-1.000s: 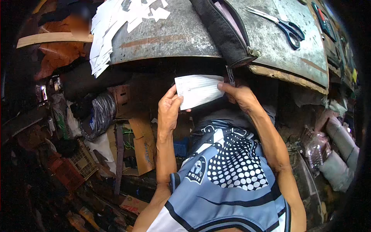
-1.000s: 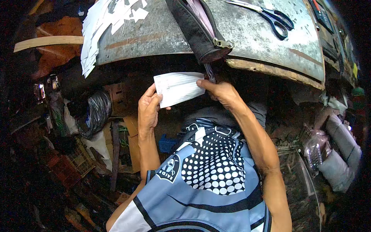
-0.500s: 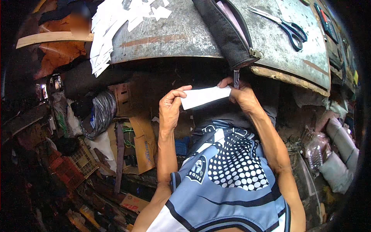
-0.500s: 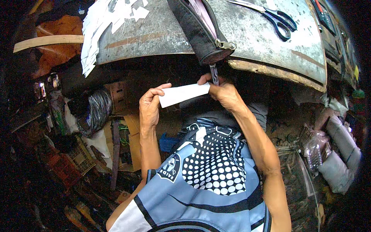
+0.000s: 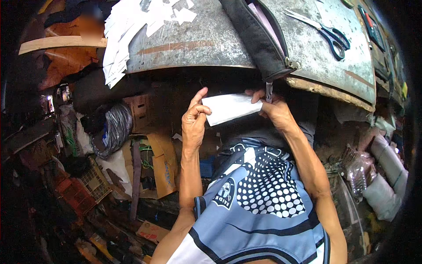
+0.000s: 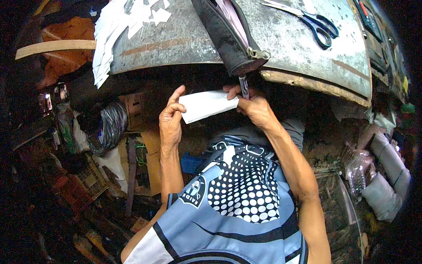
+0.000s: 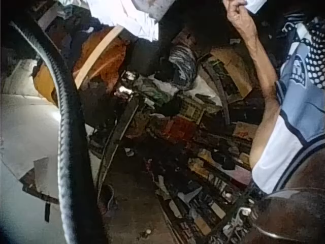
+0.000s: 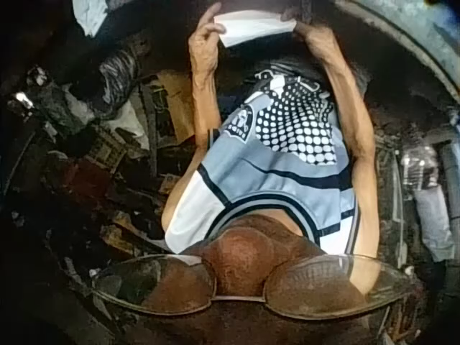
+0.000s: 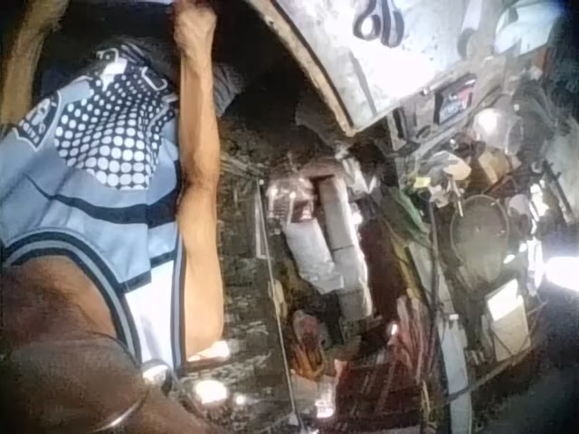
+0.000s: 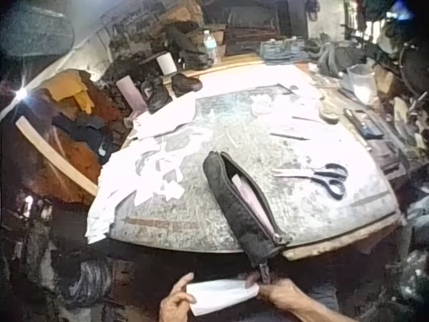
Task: Mark and cut paper templates for shoe components.
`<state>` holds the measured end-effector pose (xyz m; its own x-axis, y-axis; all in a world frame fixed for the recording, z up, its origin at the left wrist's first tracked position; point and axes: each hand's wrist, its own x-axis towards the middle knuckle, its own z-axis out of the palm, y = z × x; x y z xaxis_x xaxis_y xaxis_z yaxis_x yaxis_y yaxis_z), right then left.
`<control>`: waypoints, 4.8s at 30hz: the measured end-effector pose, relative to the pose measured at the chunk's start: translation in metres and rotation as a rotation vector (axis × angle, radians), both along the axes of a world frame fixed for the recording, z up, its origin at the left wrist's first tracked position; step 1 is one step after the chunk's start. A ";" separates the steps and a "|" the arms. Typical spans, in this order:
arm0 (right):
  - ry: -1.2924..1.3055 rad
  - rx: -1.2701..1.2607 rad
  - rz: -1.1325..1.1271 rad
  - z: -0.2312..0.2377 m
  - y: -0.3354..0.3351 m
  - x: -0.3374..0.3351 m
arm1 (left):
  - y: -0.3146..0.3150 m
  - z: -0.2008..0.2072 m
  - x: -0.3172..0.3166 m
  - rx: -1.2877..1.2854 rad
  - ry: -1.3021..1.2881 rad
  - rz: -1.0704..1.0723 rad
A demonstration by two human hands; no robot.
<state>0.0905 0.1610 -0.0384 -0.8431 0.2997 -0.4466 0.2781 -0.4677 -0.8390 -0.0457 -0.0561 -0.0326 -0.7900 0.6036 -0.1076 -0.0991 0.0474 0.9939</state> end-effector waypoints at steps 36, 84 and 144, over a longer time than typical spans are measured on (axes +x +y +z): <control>0.035 0.058 0.035 0.007 -0.007 0.010 | 0.002 0.010 0.004 0.001 0.076 -0.052; -0.076 0.285 0.137 0.008 -0.031 -0.010 | 0.021 -0.001 0.020 0.014 -0.609 -0.009; -0.189 0.121 0.348 0.026 -0.038 -0.022 | 0.004 0.005 0.010 -0.018 -0.457 0.181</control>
<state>0.0682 0.1228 -0.0121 -0.8100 0.0708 -0.5822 0.5567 -0.2194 -0.8012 -0.0357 -0.0520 -0.0273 -0.7515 0.4558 -0.4769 -0.5332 0.0060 0.8459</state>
